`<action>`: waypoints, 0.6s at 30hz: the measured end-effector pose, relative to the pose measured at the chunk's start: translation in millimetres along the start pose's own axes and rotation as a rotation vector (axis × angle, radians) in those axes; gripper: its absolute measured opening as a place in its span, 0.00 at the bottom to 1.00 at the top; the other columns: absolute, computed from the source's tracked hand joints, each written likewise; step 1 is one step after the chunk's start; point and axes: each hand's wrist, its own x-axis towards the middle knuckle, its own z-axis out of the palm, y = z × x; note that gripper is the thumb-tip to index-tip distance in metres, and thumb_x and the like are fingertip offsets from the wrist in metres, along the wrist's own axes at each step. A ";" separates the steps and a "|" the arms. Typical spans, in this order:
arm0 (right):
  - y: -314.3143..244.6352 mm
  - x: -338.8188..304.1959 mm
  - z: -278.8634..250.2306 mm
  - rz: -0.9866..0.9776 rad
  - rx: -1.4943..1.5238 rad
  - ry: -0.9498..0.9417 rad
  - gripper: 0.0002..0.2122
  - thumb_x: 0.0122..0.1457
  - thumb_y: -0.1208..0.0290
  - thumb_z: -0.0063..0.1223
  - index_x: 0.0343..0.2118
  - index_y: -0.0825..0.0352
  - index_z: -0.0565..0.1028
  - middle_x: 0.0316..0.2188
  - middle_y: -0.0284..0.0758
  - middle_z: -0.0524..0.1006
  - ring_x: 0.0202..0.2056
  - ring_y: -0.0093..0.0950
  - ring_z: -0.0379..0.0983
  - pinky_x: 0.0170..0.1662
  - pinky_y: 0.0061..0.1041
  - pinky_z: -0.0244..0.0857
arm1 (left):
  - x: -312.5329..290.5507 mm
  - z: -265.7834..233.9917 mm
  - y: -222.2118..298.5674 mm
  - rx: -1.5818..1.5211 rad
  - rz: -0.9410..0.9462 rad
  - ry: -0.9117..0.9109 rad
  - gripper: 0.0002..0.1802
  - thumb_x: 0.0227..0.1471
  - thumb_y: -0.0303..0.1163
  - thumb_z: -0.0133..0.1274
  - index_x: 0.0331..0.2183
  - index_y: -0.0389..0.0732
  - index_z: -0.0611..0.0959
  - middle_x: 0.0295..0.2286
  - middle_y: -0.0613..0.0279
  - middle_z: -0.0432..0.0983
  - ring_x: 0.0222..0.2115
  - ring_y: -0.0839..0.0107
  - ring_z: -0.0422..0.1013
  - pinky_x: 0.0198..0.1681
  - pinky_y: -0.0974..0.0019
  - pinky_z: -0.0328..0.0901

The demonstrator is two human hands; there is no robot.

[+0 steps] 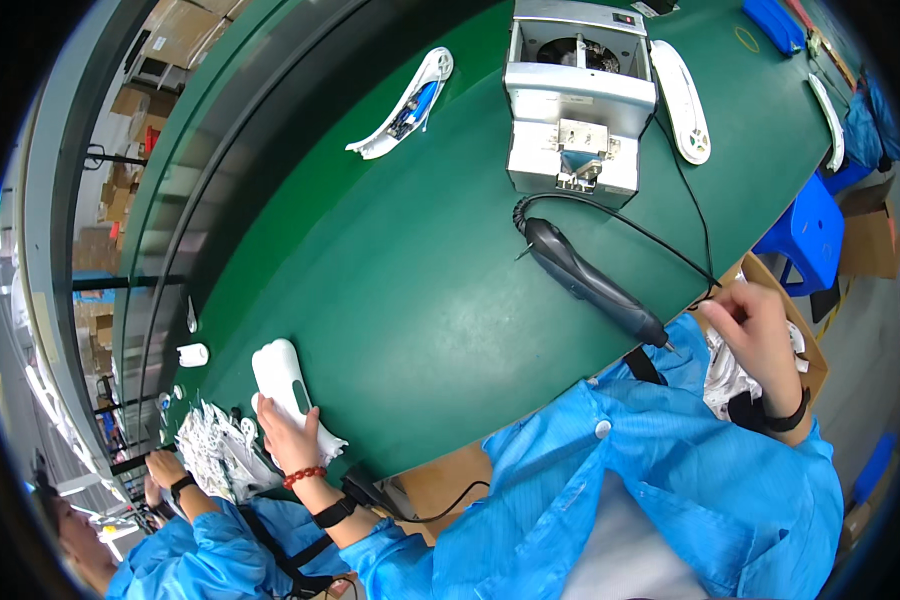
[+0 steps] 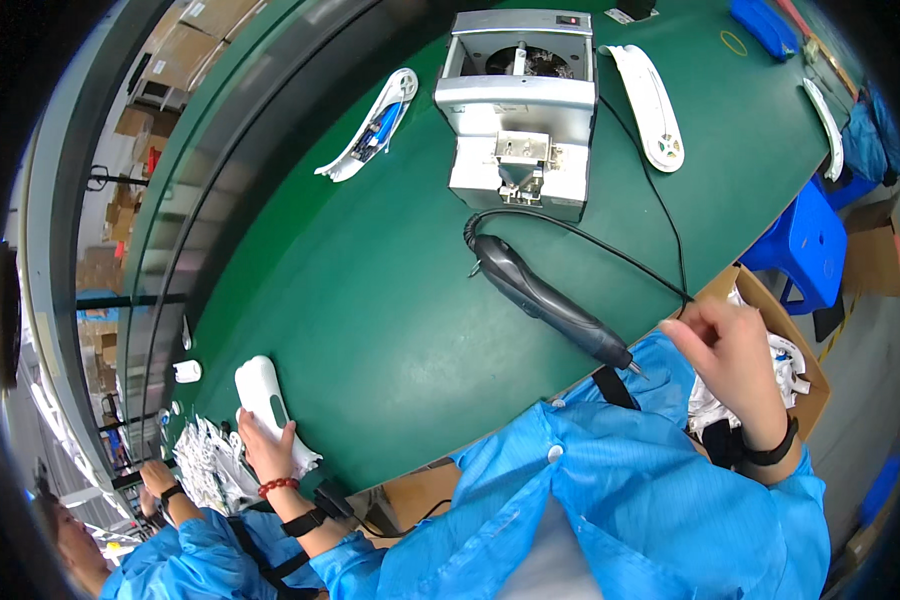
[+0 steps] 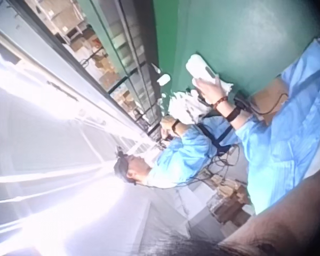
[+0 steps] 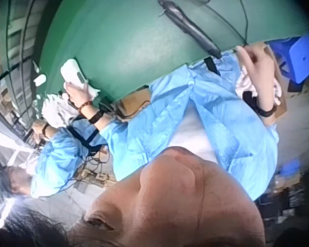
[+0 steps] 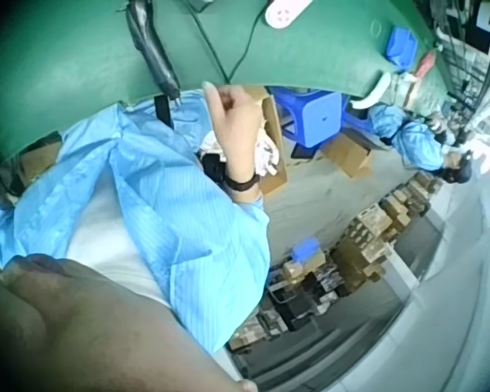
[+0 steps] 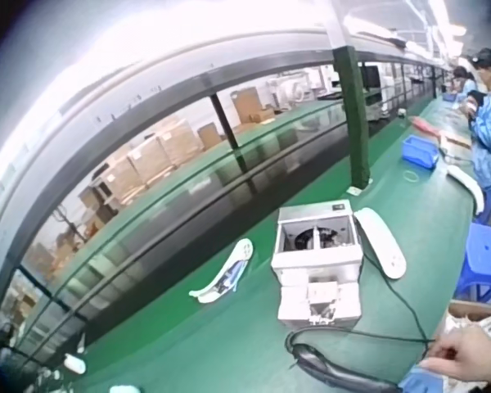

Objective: Assembling plastic housings for electronic devices using an electric screwdriver.

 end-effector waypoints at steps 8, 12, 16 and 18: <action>-89.6 72.8 81.6 -0.658 -0.445 -0.074 0.23 0.48 0.60 0.62 0.42 0.70 0.70 0.31 0.42 0.75 0.32 0.40 0.75 0.34 0.35 0.69 | -6.6 12.7 9.8 -0.164 0.096 0.123 0.32 0.36 0.25 0.64 0.45 0.32 0.69 0.43 0.39 0.66 0.49 0.42 0.62 0.53 0.51 0.59; -78.4 65.1 52.8 -0.521 0.271 -0.524 0.22 0.45 0.69 0.63 0.42 0.66 0.66 0.30 0.38 0.72 0.30 0.29 0.72 0.31 0.26 0.67 | 1.9 30.0 2.9 -0.165 0.071 0.060 0.27 0.45 0.32 0.60 0.48 0.35 0.72 0.45 0.42 0.70 0.48 0.54 0.67 0.49 0.56 0.63; -76.7 50.2 53.3 -0.696 1.094 -0.293 0.20 0.49 0.71 0.63 0.42 0.61 0.64 0.34 0.35 0.66 0.28 0.25 0.67 0.29 0.23 0.63 | 24.4 -28.8 72.5 -0.408 0.226 -0.195 0.19 0.55 0.33 0.54 0.47 0.36 0.74 0.44 0.52 0.75 0.43 0.71 0.73 0.41 0.68 0.69; -86.6 57.4 47.9 -0.889 1.123 -0.146 0.20 0.51 0.68 0.62 0.44 0.61 0.64 0.35 0.36 0.66 0.30 0.26 0.66 0.32 0.24 0.62 | 25.6 -38.5 100.7 0.811 1.114 0.354 0.17 0.56 0.34 0.54 0.43 0.33 0.76 0.37 0.54 0.77 0.38 0.72 0.74 0.38 0.70 0.70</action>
